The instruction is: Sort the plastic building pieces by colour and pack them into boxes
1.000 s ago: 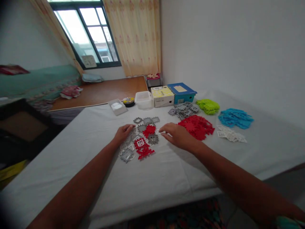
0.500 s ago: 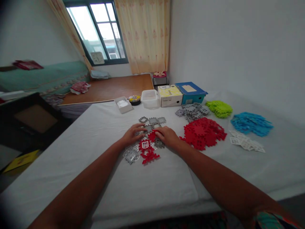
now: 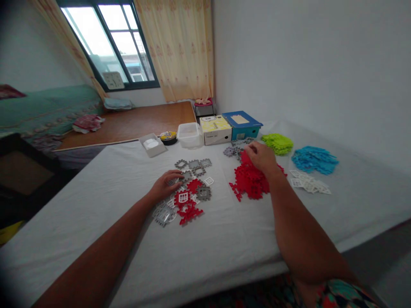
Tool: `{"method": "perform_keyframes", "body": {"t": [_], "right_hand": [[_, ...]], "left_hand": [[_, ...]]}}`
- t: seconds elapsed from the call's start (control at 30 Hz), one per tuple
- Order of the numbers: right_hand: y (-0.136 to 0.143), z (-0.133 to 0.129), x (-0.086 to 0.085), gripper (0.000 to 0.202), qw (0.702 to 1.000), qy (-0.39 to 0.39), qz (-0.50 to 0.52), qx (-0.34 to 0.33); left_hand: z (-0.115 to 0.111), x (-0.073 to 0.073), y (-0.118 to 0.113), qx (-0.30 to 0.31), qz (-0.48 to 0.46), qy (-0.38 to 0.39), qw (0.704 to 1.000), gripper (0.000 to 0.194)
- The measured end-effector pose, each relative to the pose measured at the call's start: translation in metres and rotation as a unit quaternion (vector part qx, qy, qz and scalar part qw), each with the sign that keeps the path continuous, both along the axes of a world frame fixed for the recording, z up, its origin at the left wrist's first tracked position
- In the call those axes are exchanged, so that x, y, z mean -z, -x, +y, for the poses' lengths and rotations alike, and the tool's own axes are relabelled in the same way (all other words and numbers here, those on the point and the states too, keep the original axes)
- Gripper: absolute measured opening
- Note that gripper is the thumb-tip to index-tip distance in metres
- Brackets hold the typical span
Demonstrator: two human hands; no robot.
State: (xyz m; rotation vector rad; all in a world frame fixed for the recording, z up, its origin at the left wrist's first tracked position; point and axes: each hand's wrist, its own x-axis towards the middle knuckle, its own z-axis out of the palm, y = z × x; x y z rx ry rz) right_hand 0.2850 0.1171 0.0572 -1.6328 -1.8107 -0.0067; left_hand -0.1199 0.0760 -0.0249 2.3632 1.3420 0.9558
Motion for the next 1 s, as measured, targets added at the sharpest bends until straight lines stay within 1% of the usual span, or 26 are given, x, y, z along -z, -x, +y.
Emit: {"method": "perform_keyframes", "body": {"t": [0.07,0.13,0.17,0.23,0.3,0.33,0.4,0.47,0.5,0.57,0.63,0.7,0.77,0.8,0.87,0.93,1.0], "right_hand": [[-0.019,0.005,0.004,0.032,0.996,0.056,-0.058,0.041],[-0.026,0.007,0.011,0.033,0.988,0.1,-0.105,0.052],[-0.027,0.007,0.014,0.033,0.985,0.107,-0.123,0.056],[-0.023,0.006,0.019,0.033,0.983,0.086,-0.146,0.07],[-0.014,0.004,0.02,0.031,0.985,0.04,-0.151,0.078],[-0.008,0.003,0.019,0.03,0.987,0.014,-0.144,0.069],[0.01,-0.002,0.017,0.028,0.993,-0.047,-0.105,0.016],[0.035,-0.01,0.017,0.026,0.992,-0.085,-0.039,-0.079],[0.049,-0.017,0.018,0.026,0.987,-0.089,-0.004,-0.133],[0.081,-0.032,0.022,0.026,0.968,-0.069,0.046,-0.237],[0.111,-0.046,0.029,0.029,0.944,-0.046,0.057,-0.321],[0.133,-0.057,0.036,0.032,0.925,-0.039,0.048,-0.375],[0.144,-0.061,0.039,0.029,0.915,-0.035,0.044,-0.399],[0.145,-0.06,0.04,0.027,0.915,-0.031,0.045,-0.399],[0.139,-0.051,0.037,0.023,0.925,-0.023,0.056,-0.374],[0.121,-0.034,0.03,0.021,0.944,-0.025,0.083,-0.318],[0.094,-0.01,0.022,0.021,0.962,-0.035,0.12,-0.242]], "left_hand": [[0.0,0.0,-0.001,0.0,-0.003,0.006,1.0,0.025],[-0.001,-0.001,-0.002,0.0,-0.005,0.003,1.0,0.024],[-0.002,-0.002,-0.003,-0.002,-0.008,-0.003,1.0,0.023],[-0.003,-0.003,-0.005,-0.016,-0.019,-0.018,1.0,0.022],[-0.004,-0.005,-0.006,-0.042,-0.032,-0.035,0.998,0.022],[-0.004,-0.006,-0.007,-0.057,-0.041,-0.043,0.997,0.023],[-0.007,-0.01,-0.009,-0.075,-0.065,-0.054,0.994,0.025],[-0.01,-0.016,-0.014,-0.069,-0.099,-0.052,0.991,0.028],[-0.013,-0.019,-0.017,-0.059,-0.117,-0.044,0.99,0.029],[-0.018,-0.024,-0.025,-0.034,-0.14,-0.023,0.989,0.031],[-0.024,-0.027,-0.032,-0.003,-0.14,-0.009,0.99,0.031],[-0.029,-0.03,-0.038,0.027,-0.124,-0.005,0.992,0.03],[-0.031,-0.031,-0.042,0.044,-0.113,-0.002,0.993,0.03],[-0.032,-0.031,-0.043,0.044,-0.115,0.001,0.992,0.031],[-0.032,-0.032,-0.042,0.028,-0.136,0.014,0.99,0.034],[-0.03,-0.032,-0.038,0.002,-0.171,0.028,0.985,0.038],[-0.026,-0.032,-0.031,-0.026,-0.194,0.032,0.98,0.04]]}}
